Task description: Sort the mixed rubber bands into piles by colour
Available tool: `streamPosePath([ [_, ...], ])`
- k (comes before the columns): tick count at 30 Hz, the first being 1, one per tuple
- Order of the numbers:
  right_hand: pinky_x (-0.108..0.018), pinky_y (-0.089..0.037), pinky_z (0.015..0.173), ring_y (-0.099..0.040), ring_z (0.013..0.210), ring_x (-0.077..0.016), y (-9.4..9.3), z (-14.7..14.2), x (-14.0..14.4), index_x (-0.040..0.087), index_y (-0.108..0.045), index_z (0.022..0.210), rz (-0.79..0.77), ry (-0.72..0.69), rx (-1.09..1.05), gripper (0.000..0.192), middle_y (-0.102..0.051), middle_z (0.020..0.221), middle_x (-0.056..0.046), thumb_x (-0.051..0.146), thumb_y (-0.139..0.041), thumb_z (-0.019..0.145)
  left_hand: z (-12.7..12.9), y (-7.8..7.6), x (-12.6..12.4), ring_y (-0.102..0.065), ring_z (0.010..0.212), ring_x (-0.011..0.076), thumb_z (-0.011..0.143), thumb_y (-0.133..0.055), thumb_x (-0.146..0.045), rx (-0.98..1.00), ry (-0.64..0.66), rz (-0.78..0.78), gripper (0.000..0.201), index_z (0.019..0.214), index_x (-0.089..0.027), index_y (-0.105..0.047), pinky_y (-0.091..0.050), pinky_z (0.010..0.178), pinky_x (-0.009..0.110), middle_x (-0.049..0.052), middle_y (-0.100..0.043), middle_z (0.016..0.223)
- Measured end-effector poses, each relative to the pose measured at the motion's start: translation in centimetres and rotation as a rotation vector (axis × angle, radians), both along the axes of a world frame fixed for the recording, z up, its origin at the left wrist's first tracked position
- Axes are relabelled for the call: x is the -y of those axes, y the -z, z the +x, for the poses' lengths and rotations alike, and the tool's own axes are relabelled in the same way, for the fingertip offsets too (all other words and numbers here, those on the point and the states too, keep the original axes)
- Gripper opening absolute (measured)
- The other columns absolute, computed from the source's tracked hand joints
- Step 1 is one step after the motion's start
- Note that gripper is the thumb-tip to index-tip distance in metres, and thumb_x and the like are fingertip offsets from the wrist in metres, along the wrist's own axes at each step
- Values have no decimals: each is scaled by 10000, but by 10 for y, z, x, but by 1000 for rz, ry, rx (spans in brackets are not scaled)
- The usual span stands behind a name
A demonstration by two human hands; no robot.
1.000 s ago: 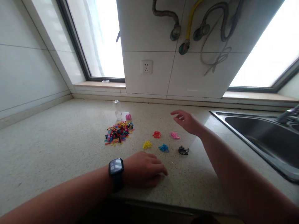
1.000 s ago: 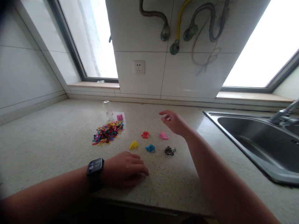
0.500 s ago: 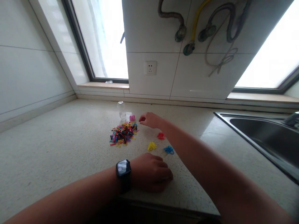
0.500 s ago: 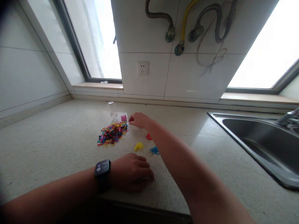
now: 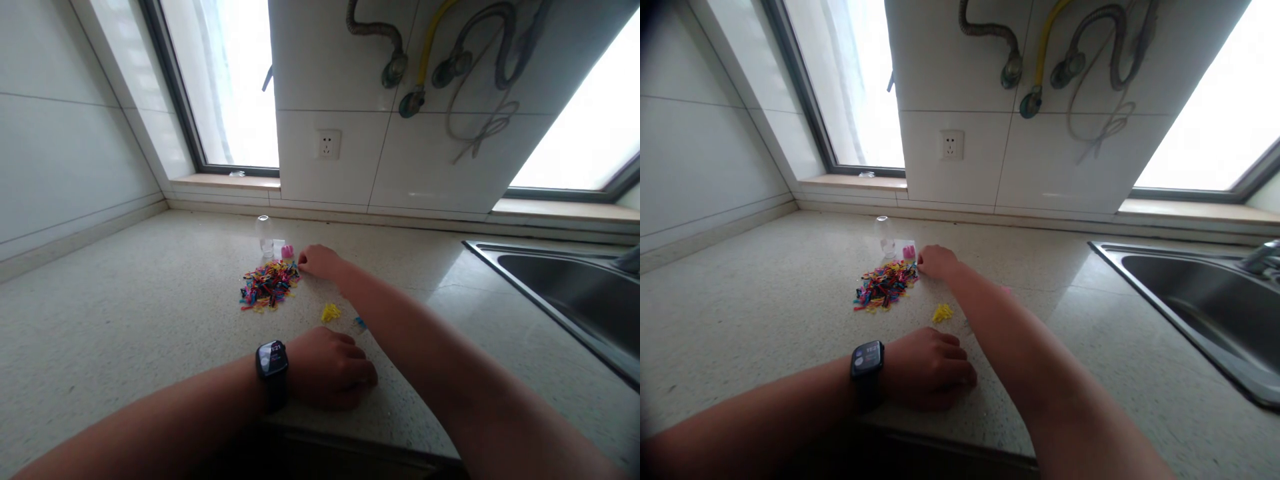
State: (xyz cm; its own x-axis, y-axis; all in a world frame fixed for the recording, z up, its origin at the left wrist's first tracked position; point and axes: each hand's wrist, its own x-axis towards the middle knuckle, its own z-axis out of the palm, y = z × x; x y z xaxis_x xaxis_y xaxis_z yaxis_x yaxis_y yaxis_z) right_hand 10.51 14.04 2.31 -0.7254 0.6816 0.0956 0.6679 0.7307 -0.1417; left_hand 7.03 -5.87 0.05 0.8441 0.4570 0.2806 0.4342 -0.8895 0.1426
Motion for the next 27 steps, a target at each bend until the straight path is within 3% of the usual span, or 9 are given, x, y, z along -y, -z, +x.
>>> streamPosePath([
  [9,-221,-407,683,-648,787,-139,-5,37,3,178,-767,945,-52,-114,-218,201,-747,902,-41,321,-656,856,0,-2,1,-599,786,181,915,-555,-289,-12,-2,-4,192,1073,-219,-640,-405,621,334,15,-683,891],
  [19,-232,-395,611,-535,620,-100,-31,112,33,150,-746,886,-140,-117,-491,188,-683,763,-28,314,-662,851,0,-3,2,-600,789,175,910,-567,-272,-24,-9,-16,192,1081,-224,-640,-434,639,333,16,-679,903],
  [23,-236,-389,553,-514,584,-104,-24,157,46,150,-721,859,-169,-18,-601,224,-634,688,-21,366,-667,843,1,-3,3,-596,780,175,916,-550,-265,-8,-17,-41,191,1077,-227,-646,-427,658,322,17,-684,892],
  [27,-234,-377,501,-509,545,-108,-9,192,52,145,-691,886,-305,53,-667,280,-608,643,-19,421,-652,858,1,-3,4,-583,774,181,922,-530,-265,-21,-34,-59,195,1077,-230,-643,-398,648,312,22,-670,862],
])
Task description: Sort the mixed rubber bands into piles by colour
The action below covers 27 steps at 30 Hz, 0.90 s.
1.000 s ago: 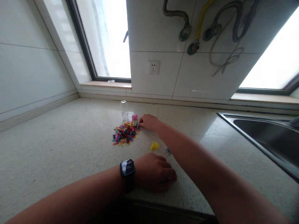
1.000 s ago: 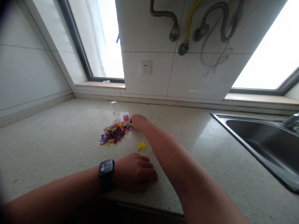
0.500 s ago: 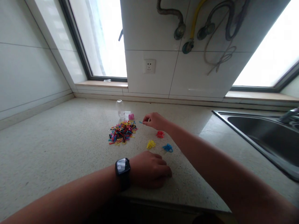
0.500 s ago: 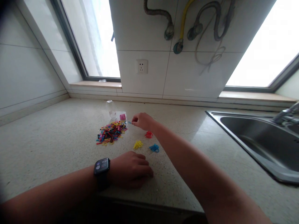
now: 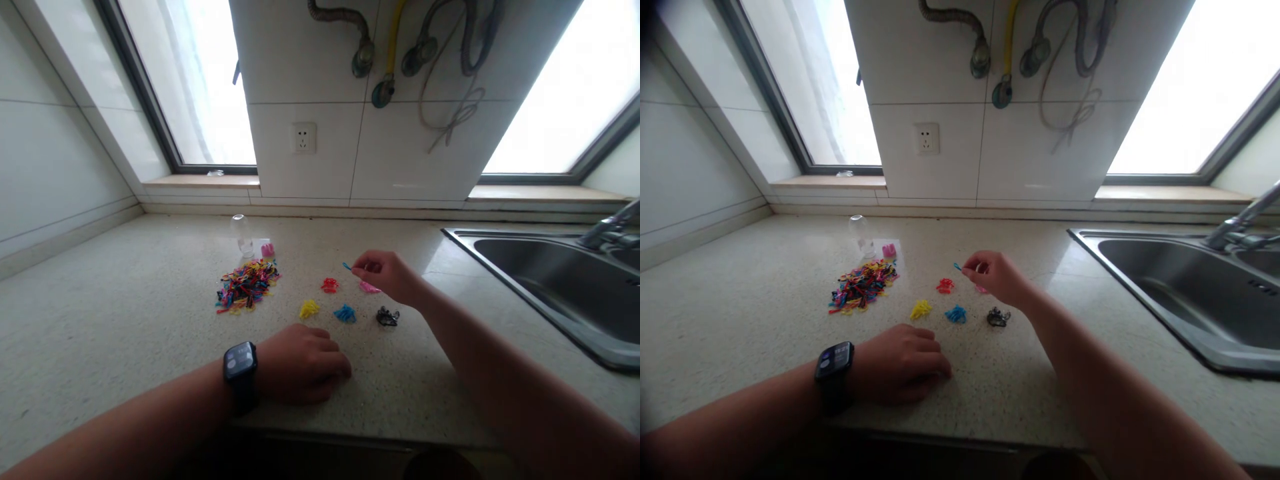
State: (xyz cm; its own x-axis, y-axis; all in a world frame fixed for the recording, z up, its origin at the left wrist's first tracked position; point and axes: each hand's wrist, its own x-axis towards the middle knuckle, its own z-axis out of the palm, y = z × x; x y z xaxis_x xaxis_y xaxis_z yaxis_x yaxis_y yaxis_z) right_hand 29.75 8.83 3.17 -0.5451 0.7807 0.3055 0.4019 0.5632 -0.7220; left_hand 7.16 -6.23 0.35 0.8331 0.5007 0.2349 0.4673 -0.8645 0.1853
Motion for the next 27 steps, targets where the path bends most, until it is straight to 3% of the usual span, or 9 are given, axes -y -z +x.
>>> streamPosePath([
  [2,-237,-399,525,-526,565,-111,3,8,3,146,-686,892,-27,-32,16,274,-625,664,-26,416,-649,864,1,0,0,-574,763,181,910,-534,-256,-4,-5,-1,196,1072,-229,-640,-387,636,318,18,-661,849],
  [7,-235,-397,585,-525,637,-107,-2,7,11,157,-714,858,99,-113,140,175,-638,731,-26,324,-664,849,2,-2,1,-570,768,176,914,-515,-244,-17,-12,-17,201,1075,-231,-635,-387,638,331,9,-648,859],
  [13,-261,-426,740,-590,766,-130,-5,3,23,190,-733,854,189,-347,377,78,-693,827,-20,236,-670,846,1,-1,2,-565,791,182,928,-500,-247,-36,-20,-37,211,1093,-236,-630,-396,673,333,10,-643,869],
  [21,-314,-429,827,-597,887,-187,-6,-1,27,177,-705,880,287,-317,538,83,-692,912,-49,230,-641,876,1,-3,3,-568,795,183,932,-488,-247,-52,-26,-44,223,1100,-237,-634,-397,675,331,16,-639,874],
  [27,-308,-428,835,-589,894,-184,0,-6,28,166,-684,910,331,-353,540,126,-678,931,-55,217,-570,921,1,-4,3,-565,794,182,916,-513,-243,-45,-27,-40,221,1097,-237,-640,-403,678,337,12,-640,866],
])
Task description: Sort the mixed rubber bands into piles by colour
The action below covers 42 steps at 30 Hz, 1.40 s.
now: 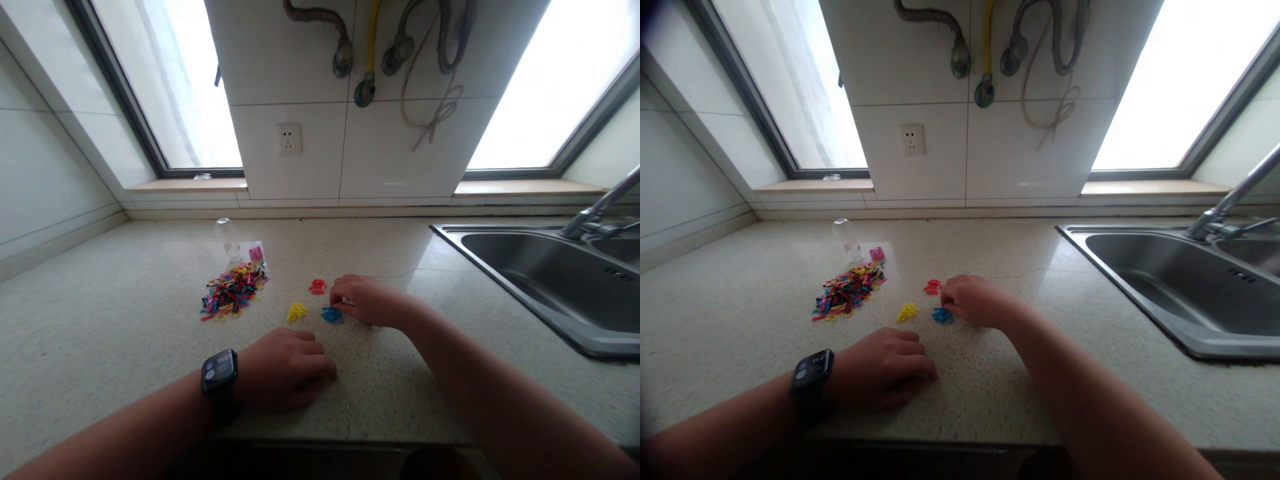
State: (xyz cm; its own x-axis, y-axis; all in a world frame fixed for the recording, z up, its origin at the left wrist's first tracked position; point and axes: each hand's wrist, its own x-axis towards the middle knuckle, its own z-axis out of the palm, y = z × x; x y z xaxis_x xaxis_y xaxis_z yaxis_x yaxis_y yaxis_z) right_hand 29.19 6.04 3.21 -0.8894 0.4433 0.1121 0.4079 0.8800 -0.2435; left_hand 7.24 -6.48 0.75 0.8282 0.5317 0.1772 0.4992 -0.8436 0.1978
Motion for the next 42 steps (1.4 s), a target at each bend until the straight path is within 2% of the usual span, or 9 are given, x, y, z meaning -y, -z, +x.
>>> streamPosePath([
  [11,-282,-417,818,-579,885,-162,-3,10,-9,171,-702,966,55,19,-107,152,-669,936,-58,212,-559,934,0,3,-1,-571,794,184,913,-521,-235,15,-1,7,215,1094,-240,-636,-401,671,332,18,-650,874],
  [18,-262,-426,740,-578,783,-139,-3,38,-37,170,-705,945,76,222,-218,140,-672,902,-50,190,-580,887,-1,2,-1,-562,796,176,930,-498,-245,8,7,4,218,1101,-245,-633,-405,683,326,9,-642,870],
  [23,-285,-442,745,-593,781,-157,14,61,-67,176,-718,947,91,376,-236,174,-685,912,-60,207,-559,884,-2,3,-1,-553,788,174,928,-501,-244,14,13,10,209,1086,-241,-638,-408,685,320,8,-640,858],
  [28,-308,-467,757,-611,808,-186,39,74,-91,161,-721,1017,-98,585,-283,226,-696,959,-89,249,-573,872,-2,2,-1,-556,766,169,922,-506,-240,35,21,22,207,1071,-232,-650,-407,669,318,8,-639,842],
  [31,-318,-470,769,-615,813,-191,46,77,-97,167,-718,1050,-152,607,-306,258,-701,949,-86,296,-560,892,0,1,0,-561,762,169,914,-513,-226,39,28,32,201,1063,-223,-650,-406,659,317,13,-643,832],
  [36,-309,-470,747,-613,795,-184,47,78,-99,169,-718,1044,-158,560,-283,266,-705,930,-81,325,-566,891,-6,-1,-3,-560,702,149,915,-514,-208,59,51,123,179,1022,-232,-656,-389,612,306,10,-645,800],
  [39,-310,-474,745,-616,799,-186,46,79,-99,162,-713,1057,-166,558,-259,274,-704,935,-87,326,-569,892,-24,-8,-16,-577,692,123,905,-510,-183,140,-39,161,206,1048,-223,-653,-413,632,274,9,-660,820],
  [42,-311,-477,760,-621,823,-190,44,78,-98,165,-713,1053,-163,546,-247,261,-705,962,-92,313,-577,887,-55,-16,-36,-589,688,116,937,-499,-227,201,-308,271,201,1058,-199,-657,-440,676,264,16,-673,822],
])
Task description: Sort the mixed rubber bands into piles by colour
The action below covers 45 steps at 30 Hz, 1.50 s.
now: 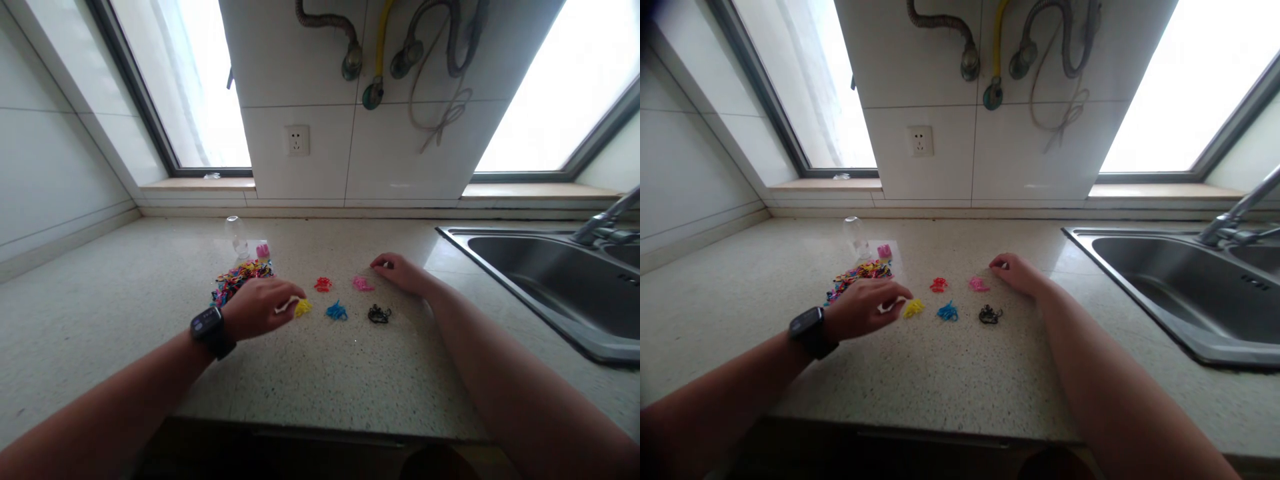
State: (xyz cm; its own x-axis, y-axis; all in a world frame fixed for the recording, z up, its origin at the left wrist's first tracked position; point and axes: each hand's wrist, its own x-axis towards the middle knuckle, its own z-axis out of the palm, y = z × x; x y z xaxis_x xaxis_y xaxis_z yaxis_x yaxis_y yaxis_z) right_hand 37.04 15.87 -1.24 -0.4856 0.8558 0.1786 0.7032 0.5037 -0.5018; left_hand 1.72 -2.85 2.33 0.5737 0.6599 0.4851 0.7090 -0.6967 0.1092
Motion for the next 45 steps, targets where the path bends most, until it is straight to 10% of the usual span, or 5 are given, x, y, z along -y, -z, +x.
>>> streamPosePath([
  [5,-311,-481,756,-620,821,-193,-2,-2,2,162,-718,1042,3,-11,9,256,-702,964,-92,301,-578,880,-53,-1,-29,-598,735,158,930,-534,-324,-71,-492,59,196,998,-213,-681,-423,696,288,28,-685,868],
  [9,-312,-482,785,-621,859,-195,0,-2,1,162,-717,1029,26,-32,11,243,-699,1004,-95,284,-567,883,-73,7,-37,-607,743,190,924,-534,-460,-144,-649,-66,283,1027,-250,-693,-403,665,288,32,-682,838],
  [45,-314,-488,790,-606,846,-191,1,-3,0,158,-707,1020,58,-71,16,225,-684,999,-105,258,-580,864,-68,17,-41,-621,736,211,939,-410,-632,-142,-844,-162,503,1007,-251,-732,-366,603,282,72,-694,845],
])
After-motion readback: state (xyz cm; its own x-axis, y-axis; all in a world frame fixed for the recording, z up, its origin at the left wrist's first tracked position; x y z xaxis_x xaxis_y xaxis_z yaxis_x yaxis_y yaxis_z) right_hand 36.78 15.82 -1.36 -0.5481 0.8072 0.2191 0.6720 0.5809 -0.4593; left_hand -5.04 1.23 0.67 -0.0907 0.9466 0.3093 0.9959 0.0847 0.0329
